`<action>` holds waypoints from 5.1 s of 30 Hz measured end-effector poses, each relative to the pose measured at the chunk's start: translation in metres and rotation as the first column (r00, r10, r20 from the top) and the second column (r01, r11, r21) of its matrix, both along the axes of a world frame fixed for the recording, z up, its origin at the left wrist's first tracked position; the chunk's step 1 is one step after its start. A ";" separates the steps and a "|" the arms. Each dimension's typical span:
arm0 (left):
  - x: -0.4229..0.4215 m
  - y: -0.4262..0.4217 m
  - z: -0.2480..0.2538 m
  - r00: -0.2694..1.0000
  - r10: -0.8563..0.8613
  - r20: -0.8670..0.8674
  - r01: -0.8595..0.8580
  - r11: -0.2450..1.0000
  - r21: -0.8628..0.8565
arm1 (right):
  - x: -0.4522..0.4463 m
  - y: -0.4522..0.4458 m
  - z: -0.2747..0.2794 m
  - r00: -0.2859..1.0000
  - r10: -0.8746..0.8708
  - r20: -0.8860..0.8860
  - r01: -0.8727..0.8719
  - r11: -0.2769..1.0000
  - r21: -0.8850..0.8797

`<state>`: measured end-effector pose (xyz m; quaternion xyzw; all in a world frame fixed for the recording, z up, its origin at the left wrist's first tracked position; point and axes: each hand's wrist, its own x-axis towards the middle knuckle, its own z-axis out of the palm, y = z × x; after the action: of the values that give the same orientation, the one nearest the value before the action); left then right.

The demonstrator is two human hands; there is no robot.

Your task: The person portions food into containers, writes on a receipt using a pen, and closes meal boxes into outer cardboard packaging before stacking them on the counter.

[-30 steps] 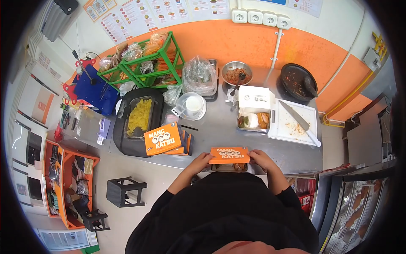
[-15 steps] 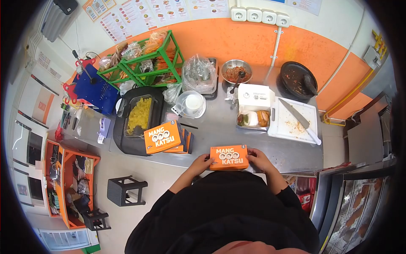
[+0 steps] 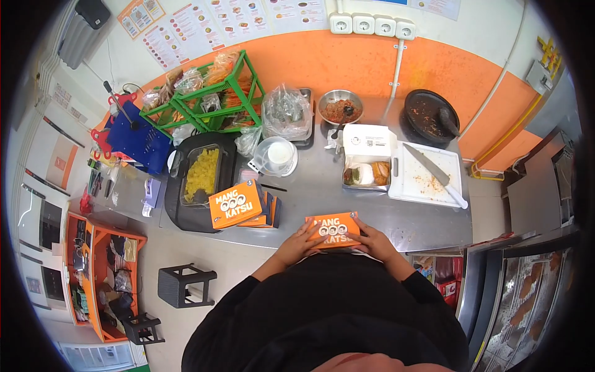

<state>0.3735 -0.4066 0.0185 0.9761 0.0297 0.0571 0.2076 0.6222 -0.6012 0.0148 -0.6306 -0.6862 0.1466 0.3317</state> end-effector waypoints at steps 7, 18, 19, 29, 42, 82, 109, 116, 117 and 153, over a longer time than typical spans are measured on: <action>-0.009 -0.001 -0.006 0.997 -0.012 0.080 0.011 1.000 0.009 | -0.003 0.001 -0.003 0.997 0.030 0.075 -0.029 0.999 -0.014; -0.043 0.009 -0.016 0.978 0.154 0.142 -0.171 0.978 0.119 | -0.025 0.052 -0.014 0.990 0.131 0.047 -0.133 0.991 0.032; -0.044 0.011 -0.018 0.974 0.174 0.146 -0.193 0.974 0.121 | -0.026 0.056 -0.016 0.991 0.124 0.057 -0.127 0.991 0.040; -0.045 0.009 -0.018 0.868 0.429 0.248 -0.459 0.885 0.074 | 0.027 0.072 -0.012 0.891 -0.437 0.127 0.363 0.851 0.380; -0.036 -0.001 -0.006 0.847 0.501 0.178 -0.507 0.862 -0.013 | 0.041 0.006 -0.008 0.895 -0.429 0.123 0.385 0.882 0.271; 0.139 -0.007 -0.016 0.846 0.356 -0.398 -0.520 0.382 -0.764 | 0.039 -0.034 -0.039 0.305 -0.651 -0.695 0.597 0.700 -0.393; 0.122 -0.024 0.004 0.895 0.265 -0.359 -0.406 0.815 -0.413 | 0.037 -0.057 -0.013 0.496 -0.616 -0.612 0.438 0.786 -0.436; 0.112 -0.020 0.047 0.978 -0.154 -0.141 0.179 0.965 0.193 | 0.028 -0.063 0.023 0.940 -0.341 0.017 0.339 0.938 0.077; 0.111 -0.018 0.039 0.977 -0.158 -0.143 0.184 0.964 0.190 | 0.027 -0.066 0.019 0.939 -0.345 0.014 0.343 0.936 0.074; 0.140 -0.023 0.002 0.980 -0.183 -0.074 0.175 0.979 -0.104 | 0.040 -0.083 -0.008 0.952 -0.303 0.051 0.300 0.952 0.056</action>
<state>0.5134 -0.4296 0.0204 0.9650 -0.0469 -0.0041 0.2578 0.6624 -0.6840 0.0069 -0.7239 -0.5947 0.0593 0.3446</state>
